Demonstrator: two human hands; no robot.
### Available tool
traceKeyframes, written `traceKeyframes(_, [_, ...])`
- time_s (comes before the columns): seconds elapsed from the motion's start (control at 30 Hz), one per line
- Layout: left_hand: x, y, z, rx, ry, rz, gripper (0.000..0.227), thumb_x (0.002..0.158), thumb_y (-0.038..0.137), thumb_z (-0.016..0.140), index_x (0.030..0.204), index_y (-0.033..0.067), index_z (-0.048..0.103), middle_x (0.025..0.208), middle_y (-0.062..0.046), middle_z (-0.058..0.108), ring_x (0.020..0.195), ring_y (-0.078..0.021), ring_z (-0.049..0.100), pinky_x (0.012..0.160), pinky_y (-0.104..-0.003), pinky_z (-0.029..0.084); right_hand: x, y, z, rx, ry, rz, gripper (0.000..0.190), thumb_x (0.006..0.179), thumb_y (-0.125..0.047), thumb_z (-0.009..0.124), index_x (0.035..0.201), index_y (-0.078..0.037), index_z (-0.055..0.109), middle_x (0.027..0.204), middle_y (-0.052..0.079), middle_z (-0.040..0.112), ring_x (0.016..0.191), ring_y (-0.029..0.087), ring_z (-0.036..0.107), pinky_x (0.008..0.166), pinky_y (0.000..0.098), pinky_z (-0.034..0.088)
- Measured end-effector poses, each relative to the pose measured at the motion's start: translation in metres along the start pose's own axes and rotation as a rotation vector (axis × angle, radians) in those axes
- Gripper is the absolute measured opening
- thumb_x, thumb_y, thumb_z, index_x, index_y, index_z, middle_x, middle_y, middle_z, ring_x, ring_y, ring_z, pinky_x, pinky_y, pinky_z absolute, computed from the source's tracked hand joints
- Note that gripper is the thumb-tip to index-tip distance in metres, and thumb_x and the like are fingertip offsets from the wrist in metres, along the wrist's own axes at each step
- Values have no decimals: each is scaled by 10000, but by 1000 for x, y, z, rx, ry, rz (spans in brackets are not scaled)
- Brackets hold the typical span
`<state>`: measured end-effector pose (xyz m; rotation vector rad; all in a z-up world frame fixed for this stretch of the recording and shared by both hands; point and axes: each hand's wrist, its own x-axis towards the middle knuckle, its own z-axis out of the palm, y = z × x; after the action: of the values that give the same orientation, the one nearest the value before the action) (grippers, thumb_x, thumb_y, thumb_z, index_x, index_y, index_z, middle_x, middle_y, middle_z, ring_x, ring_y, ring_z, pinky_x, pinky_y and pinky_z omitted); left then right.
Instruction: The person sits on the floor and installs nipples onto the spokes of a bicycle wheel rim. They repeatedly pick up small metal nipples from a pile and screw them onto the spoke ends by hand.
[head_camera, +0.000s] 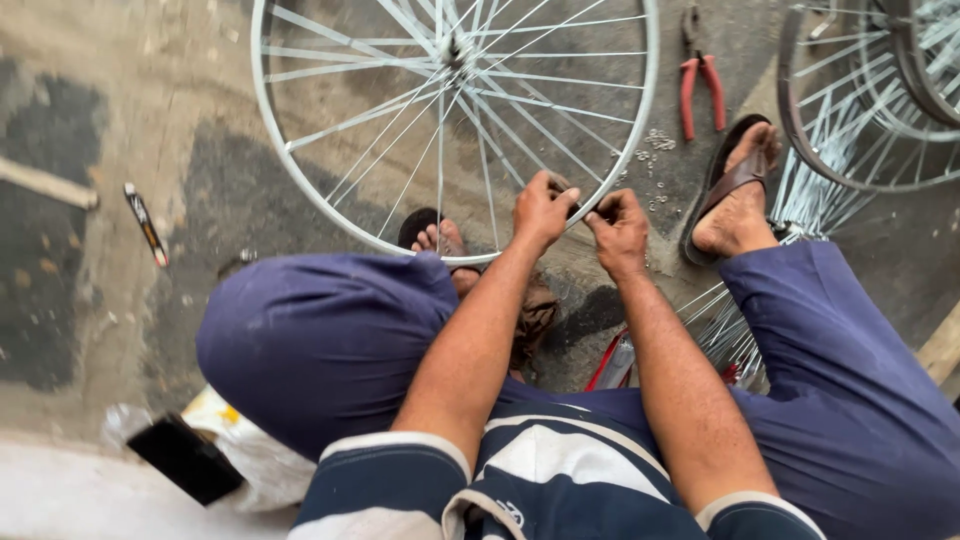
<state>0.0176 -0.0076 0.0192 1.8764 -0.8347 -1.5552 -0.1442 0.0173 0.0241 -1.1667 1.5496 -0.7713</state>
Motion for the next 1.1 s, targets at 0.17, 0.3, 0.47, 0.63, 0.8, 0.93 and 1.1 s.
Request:
traceKeyframes(0.17, [-1, 6, -4, -3, -2, -55, 261, 861, 223, 777, 1049, 74, 673, 978, -94, 761, 889, -220, 742, 771, -382, 589, -4, 7, 8, 93, 100, 65, 259, 899, 56, 742, 1030, -71, 557, 966, 21, 641, 914, 130, 662, 811, 288, 600])
traceKeyframes(0.3, [-3, 10, -5, -58, -20, -92, 260, 865, 179, 767, 1057, 48, 650, 951, -110, 759, 843, -203, 739, 728, -345, 589, -5, 9, 14, 426, 96, 211, 187, 924, 14, 722, 1094, -26, 656, 1008, 57, 720, 954, 173, 717, 865, 321, 633])
traceKeyframes(0.47, [3, 11, -6, -250, -106, 29, 386, 837, 121, 732, 1178, 46, 569, 1022, -88, 775, 901, -173, 738, 764, -322, 601, -2, 3, 15, 407, 71, 211, 206, 927, 5, 725, 1132, 7, 716, 1041, 103, 752, 947, 180, 735, 883, 316, 639])
traceKeyframes(0.63, [-2, 15, -4, 133, 10, 51, 393, 905, 157, 759, 1222, 39, 559, 1020, -120, 765, 905, -209, 728, 799, -343, 564, -2, -9, 17, 305, 52, 175, 195, 933, 21, 708, 1128, 18, 714, 1026, 111, 750, 925, 166, 724, 853, 300, 623])
traceKeyframes(0.8, [-5, 18, -12, -42, -50, 80, 446, 872, 165, 725, 1246, 50, 511, 1032, -101, 774, 938, -235, 747, 803, -365, 593, -3, -16, 22, 288, 71, 220, 157, 940, 13, 698, 1096, 18, 715, 998, 98, 751, 906, 158, 725, 848, 294, 631])
traceKeyframes(0.93, [-4, 21, -11, 82, -27, 91, 465, 887, 202, 743, 1261, 52, 510, 1011, -114, 766, 919, -247, 752, 783, -375, 591, -1, -15, 22, 314, 72, 226, 200, 904, 29, 700, 1102, 13, 695, 1004, 85, 744, 922, 144, 728, 864, 285, 631])
traceKeyframes(1.1, [-6, 17, -11, 204, 16, 99, 493, 909, 230, 770, 1278, 54, 493, 1021, -140, 755, 912, -256, 739, 787, -389, 573, -2, -9, 24, 270, 45, 207, 151, 953, 17, 694, 1105, 27, 697, 1005, 98, 734, 914, 161, 715, 851, 297, 633])
